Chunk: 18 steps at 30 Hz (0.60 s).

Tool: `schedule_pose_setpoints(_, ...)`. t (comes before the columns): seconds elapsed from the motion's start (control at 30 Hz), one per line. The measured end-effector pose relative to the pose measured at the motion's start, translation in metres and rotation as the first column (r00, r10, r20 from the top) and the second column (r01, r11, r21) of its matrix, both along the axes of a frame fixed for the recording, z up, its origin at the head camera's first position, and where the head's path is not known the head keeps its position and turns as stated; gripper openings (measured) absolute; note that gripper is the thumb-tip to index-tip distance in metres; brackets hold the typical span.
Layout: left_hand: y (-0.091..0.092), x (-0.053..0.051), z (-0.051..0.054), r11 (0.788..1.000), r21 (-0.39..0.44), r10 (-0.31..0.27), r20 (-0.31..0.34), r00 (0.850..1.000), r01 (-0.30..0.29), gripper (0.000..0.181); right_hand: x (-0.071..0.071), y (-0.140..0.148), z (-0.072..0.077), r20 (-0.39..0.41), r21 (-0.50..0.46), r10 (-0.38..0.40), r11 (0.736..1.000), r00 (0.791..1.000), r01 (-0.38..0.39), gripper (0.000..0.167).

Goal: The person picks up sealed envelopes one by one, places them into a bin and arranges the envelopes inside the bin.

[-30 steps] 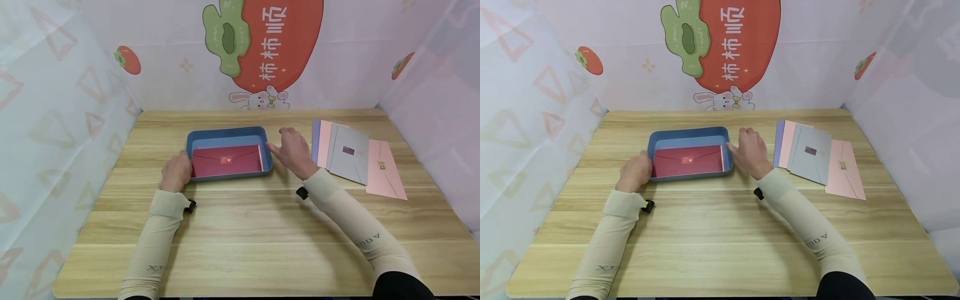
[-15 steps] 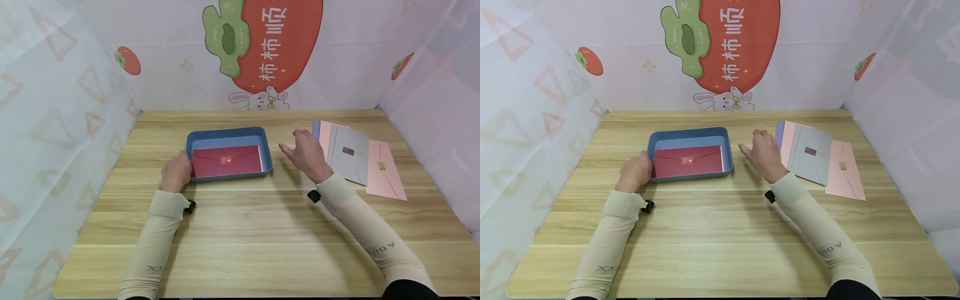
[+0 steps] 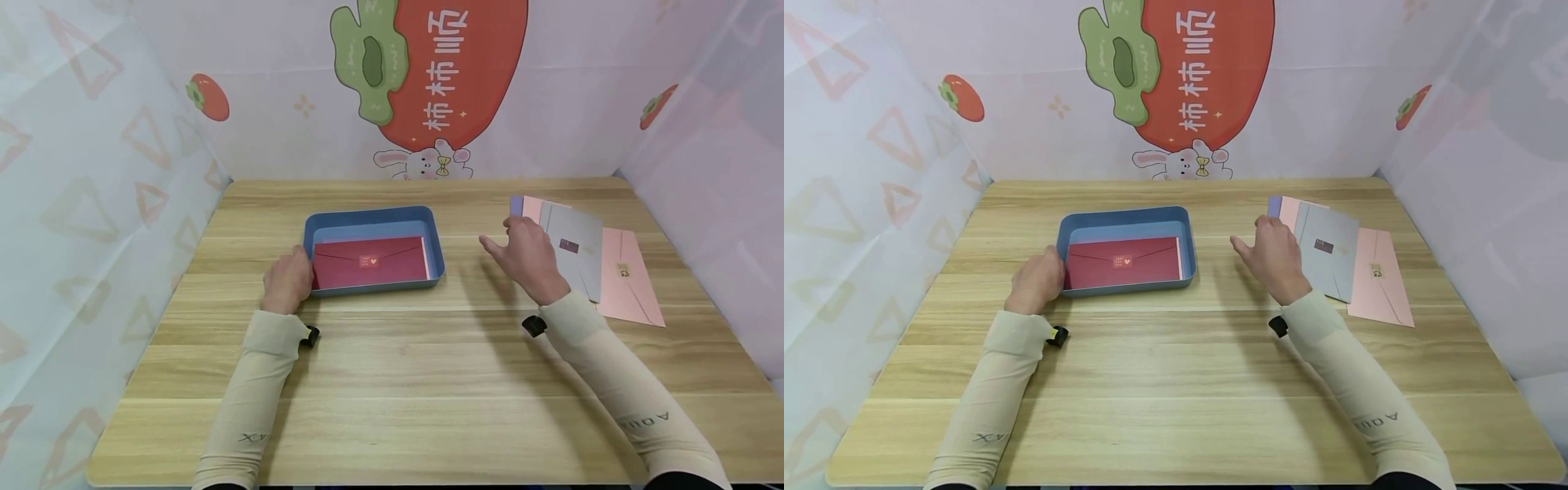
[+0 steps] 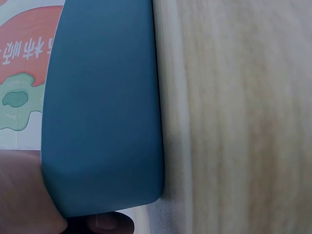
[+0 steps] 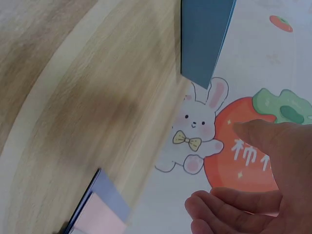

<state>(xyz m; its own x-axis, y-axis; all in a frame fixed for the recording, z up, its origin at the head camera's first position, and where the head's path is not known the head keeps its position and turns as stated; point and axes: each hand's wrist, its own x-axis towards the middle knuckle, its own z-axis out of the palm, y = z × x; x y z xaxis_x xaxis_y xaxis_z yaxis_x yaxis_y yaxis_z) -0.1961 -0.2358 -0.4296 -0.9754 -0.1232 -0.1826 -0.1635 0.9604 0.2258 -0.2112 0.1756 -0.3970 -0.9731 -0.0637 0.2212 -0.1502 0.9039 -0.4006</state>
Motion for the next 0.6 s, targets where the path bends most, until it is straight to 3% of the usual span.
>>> schedule_pose_setpoints(0.33, 0.0, 0.0, 0.0, 1.0, -0.001, -0.001, 0.008, 1.0, 0.001, 0.025, 0.007, 0.025, 0.002, -0.037, -0.024, -0.011, 1.0, 0.999, 0.01, 0.054)
schedule_pose_setpoints(0.6, 0.001, 0.001, 0.001, 1.0, 0.002, -0.002, -0.002, 1.0, 0.002, 0.024, 0.013, 0.041, 0.003, -0.018, -0.003, -0.033, 0.999, 0.999, 0.033, 0.057)
